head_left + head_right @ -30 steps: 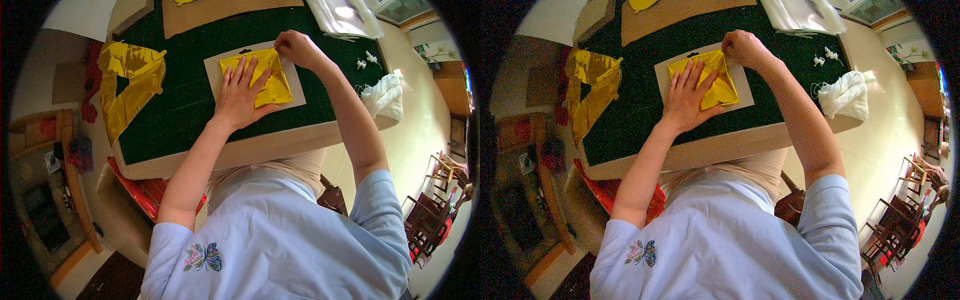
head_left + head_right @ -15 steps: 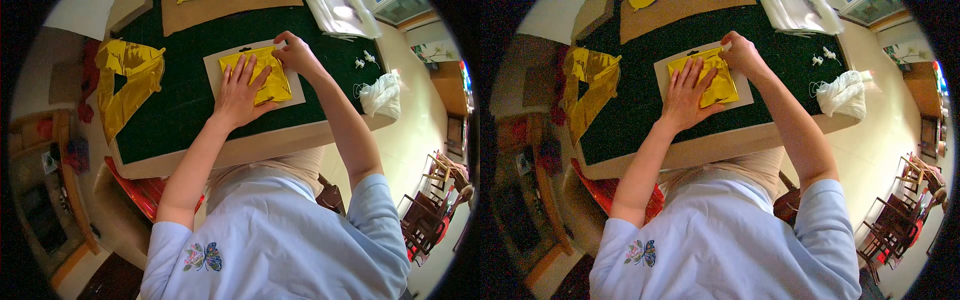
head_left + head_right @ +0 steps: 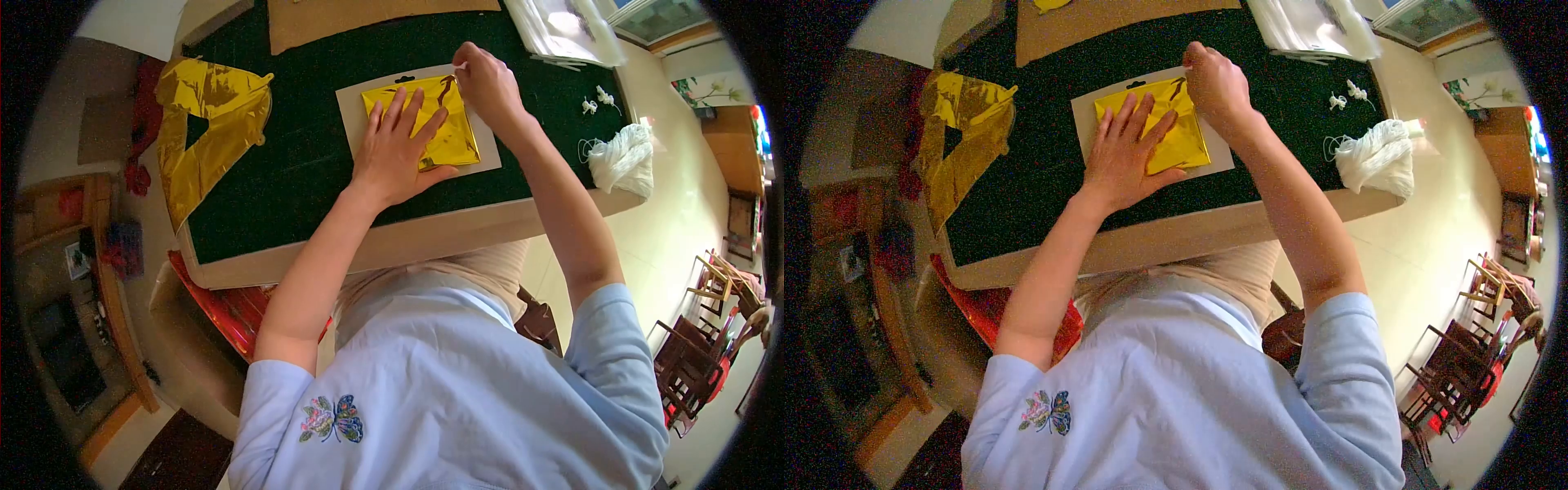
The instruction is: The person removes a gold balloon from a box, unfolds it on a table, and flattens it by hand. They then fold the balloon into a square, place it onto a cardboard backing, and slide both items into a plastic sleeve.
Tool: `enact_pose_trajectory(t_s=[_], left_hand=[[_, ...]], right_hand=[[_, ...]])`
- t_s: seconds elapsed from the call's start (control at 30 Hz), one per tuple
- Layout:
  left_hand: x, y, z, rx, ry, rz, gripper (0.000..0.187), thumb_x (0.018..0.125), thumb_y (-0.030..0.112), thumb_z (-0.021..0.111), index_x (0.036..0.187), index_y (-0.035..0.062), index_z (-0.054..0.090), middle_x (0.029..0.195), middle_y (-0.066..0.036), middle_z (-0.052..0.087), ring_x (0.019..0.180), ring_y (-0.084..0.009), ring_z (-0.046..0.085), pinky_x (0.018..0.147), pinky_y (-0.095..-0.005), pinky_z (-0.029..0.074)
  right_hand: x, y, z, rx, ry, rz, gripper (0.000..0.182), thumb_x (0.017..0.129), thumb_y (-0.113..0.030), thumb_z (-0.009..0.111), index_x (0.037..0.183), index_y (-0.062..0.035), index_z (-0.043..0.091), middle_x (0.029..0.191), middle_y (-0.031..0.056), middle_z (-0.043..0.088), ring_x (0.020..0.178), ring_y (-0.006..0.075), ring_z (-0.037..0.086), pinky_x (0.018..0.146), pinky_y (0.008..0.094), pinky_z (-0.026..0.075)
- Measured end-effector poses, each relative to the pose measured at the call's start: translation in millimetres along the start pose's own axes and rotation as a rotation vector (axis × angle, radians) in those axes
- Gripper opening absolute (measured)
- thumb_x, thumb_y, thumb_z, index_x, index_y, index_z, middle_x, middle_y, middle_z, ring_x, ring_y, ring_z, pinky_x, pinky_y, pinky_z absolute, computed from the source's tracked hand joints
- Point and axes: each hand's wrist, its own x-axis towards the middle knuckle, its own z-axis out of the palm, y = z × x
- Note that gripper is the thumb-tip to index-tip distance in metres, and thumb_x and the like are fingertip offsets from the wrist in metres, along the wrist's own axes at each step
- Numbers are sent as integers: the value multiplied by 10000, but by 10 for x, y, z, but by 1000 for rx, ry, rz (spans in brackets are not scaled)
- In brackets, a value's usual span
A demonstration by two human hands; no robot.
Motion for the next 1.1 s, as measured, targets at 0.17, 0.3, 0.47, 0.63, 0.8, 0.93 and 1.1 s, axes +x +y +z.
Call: enact_pose_trajectory(t_s=[0.17, 0.3, 0.47, 0.63, 0.8, 0.93, 1.1], left_hand=[[-9, 0, 16, 42, 5, 1, 795, 783, 682, 551, 1399, 195, 430, 1515, -161, 243, 1412, -344, 200, 1138, -538, 147], [-5, -37, 58, -24, 70, 21, 779, 779, 670, 567, 1382, 190, 455, 1511, -154, 258, 1410, -339, 208, 1135, -533, 162], [-2, -34, 53, -47, 56, 17, 801, 789, 683, 541, 1441, 250, 370, 1524, -142, 243, 1426, -330, 175, 1157, -521, 103], [1, -39, 61, -47, 55, 20, 807, 780, 672, 558, 1444, 257, 366, 1522, -153, 239, 1425, -334, 176, 1155, -522, 108], [0, -31, 48, -53, 69, 22, 811, 776, 677, 560, 1441, 254, 370, 1522, -158, 240, 1423, -338, 181, 1154, -525, 110], [-5, -40, 47, -48, 68, 26, 813, 777, 679, 559, 1442, 253, 369, 1523, -159, 237, 1423, -339, 183, 1154, -525, 107], [-6, -40, 68, -61, 82, 32, 816, 771, 678, 568, 1437, 249, 374, 1517, -155, 248, 1410, -351, 202, 1141, -538, 138]], right_hand=[[-499, -114, 133, -21, 2, -435, 414, 872, -141, 550, 1280, -71, 529, 1331, 136, 515, 1232, 299, 484, 1027, 418, 386], [-544, 11, 224, -190, -5, -381, 463, 952, -269, 470, 1383, -102, 444, 1465, 80, 395, 1376, 234, 327, 1137, 475, 205], [-511, 168, 182, -310, 57, -347, 425, 960, -269, 449, 1357, -120, 479, 1470, 75, 386, 1391, 235, 299, 1121, 478, 239], [-415, 357, 19, -217, 125, -304, 361, 934, -180, 484, 1286, -128, 543, 1407, 115, 453, 1330, 296, 387, 1088, 486, 307], [-511, 345, -108, -222, 87, -379, 433, 841, -87, 552, 1259, -198, 582, 1393, 104, 469, 1309, 296, 412, 1104, 487, 292], [-501, 394, -147, -302, 47, -415, 485, 792, -50, 567, 1238, -237, 604, 1431, 84, 427, 1335, 276, 381, 1120, 484, 268], [-446, 424, -173, -340, 23, -477, 477, 801, -57, 560, 1230, -258, 613, 1454, 66, 400, 1356, 259, 350, 1127, 483, 250]])
